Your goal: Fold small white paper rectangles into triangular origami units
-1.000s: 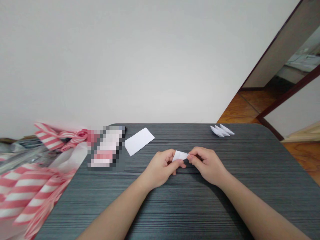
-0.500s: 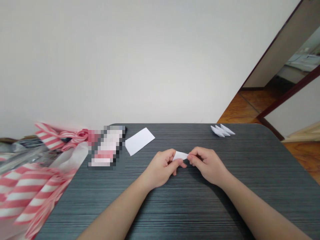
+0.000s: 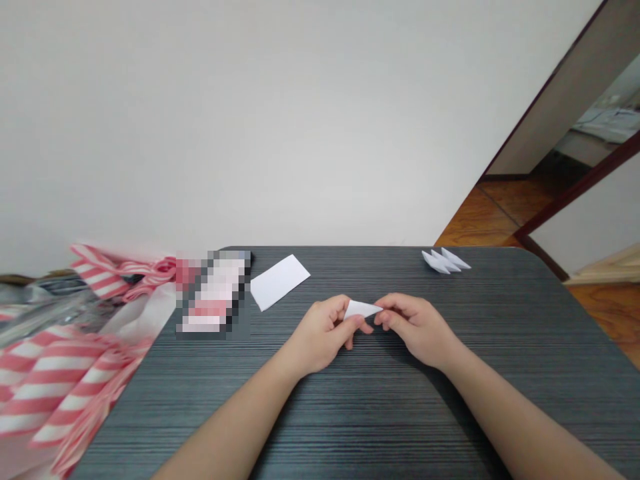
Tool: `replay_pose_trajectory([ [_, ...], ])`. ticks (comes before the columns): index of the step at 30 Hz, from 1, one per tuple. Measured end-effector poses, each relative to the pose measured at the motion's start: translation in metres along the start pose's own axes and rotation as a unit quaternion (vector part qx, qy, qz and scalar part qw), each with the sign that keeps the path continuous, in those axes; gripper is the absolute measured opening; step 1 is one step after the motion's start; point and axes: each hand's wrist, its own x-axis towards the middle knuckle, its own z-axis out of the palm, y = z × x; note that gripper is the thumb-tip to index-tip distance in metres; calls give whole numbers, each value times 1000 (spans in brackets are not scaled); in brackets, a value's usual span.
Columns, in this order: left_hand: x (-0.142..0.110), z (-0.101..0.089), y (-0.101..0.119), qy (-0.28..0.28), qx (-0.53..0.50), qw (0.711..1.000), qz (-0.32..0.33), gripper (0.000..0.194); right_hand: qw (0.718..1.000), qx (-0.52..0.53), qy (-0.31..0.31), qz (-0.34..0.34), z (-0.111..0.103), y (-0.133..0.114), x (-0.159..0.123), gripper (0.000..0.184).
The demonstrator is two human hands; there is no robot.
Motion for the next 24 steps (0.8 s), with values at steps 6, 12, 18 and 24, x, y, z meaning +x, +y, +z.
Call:
replay_pose_trajectory([
  [6,0,0,1,-11,-6,1000,-4,13,1000,-15,4,15,1,-3,0,15],
  [12,0,1,2,-11,-15,1000,-4,11,999,-19,12,27,2,-8,0,20],
  [18,0,1,2,-10,-8,1000,-3,12,999,19,2,34,5,-4,1,13],
  [24,1,0,3,-13,8,1000,4,12,999,-12,-20,22,6,-7,0,17],
])
